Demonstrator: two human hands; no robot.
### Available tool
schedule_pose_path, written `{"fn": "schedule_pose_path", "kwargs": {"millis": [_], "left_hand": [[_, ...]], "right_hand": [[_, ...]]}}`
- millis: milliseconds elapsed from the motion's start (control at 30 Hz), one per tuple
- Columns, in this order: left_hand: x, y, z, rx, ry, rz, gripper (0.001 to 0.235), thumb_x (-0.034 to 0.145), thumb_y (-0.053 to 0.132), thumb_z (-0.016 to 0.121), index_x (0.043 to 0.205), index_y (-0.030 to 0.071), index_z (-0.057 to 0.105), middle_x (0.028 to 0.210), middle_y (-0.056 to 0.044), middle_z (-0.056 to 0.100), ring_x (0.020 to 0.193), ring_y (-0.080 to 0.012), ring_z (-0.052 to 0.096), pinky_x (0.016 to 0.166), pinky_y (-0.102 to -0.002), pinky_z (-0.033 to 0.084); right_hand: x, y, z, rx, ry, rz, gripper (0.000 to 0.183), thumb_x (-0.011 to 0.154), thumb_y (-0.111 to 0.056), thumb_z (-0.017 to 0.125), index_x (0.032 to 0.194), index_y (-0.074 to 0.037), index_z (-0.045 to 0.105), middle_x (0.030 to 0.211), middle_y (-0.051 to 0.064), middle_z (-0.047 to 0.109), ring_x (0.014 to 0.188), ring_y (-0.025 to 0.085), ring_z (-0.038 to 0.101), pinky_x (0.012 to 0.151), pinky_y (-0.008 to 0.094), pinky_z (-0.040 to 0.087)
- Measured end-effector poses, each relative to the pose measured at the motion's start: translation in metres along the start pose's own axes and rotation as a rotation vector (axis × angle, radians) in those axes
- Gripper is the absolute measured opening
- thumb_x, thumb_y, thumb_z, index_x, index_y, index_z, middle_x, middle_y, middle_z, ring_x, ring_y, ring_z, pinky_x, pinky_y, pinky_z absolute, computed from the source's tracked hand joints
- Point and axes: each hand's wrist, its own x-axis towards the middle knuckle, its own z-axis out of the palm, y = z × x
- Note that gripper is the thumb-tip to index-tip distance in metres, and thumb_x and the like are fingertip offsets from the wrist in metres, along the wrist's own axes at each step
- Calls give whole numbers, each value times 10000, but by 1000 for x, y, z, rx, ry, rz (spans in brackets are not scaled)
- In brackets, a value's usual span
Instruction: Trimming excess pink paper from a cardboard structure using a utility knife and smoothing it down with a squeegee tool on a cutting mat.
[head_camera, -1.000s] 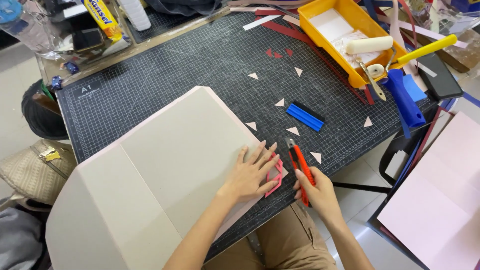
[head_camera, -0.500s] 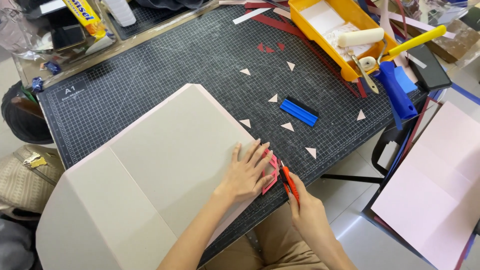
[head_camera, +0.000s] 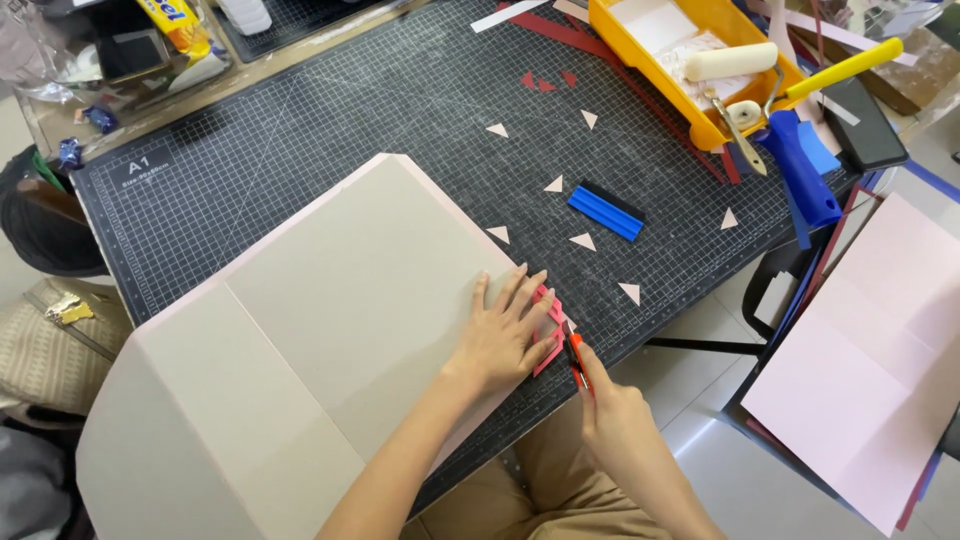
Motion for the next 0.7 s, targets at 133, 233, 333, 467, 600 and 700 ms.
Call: {"fn": "schedule_pose_path", "kwargs": {"millis": [133,233,333,467,600,700], "left_hand": [[-2,-1,2,10,12,-1,697,1006,581,172,1503,150,403,1612,-88,279,1506,-316,183,1163,-676,65],[-1,-3,2,47,-15,7,682,1011,565,193,1525,149,361,1627,-98,246,1514,-320,154,1159,-674,67],[-1,-3,2,50,-2,8,686,1014,569,199,1529,144,355,1626,-96,257,1512,-319,165,1160,-667,76],[-5,-2,9,37,29,-5,677,1013,576,214,1523,165,385,1641,-108,221,1515,-311,167,1156,-660,101],[-10,7,14,221,122,-81,638,1025,590,241,1564,258,311,1644,-174,196,1504,-327,223,1151,-612,189],[-6,39,1,-24,-16,-306,620,1020,533,314,1561,231,302,1609,-231,231,1512,-365,176,1139,-680,71]], "right_hand": [[-25,10,1,-52,-86,28,621,972,-261,419,1557,-401,263,717,188,681,643,428,601,638,441,496],[-41,-7,-37,101,-176,111,668,946,-203,459,1525,-511,334,755,151,698,656,325,604,762,245,520],[-42,-19,-84,147,-364,256,503,1000,-298,469,1451,-520,491,478,116,639,338,162,628,354,262,587],[-11,21,-84,209,-188,131,514,961,-254,535,1441,-435,520,567,96,666,359,176,610,440,275,571],[26,41,-102,440,-17,176,543,964,-263,571,1491,-373,507,557,117,510,406,229,524,393,338,456],[76,61,-106,238,225,104,459,1023,-182,526,1471,-284,516,576,260,667,403,345,656,330,331,559]]}}
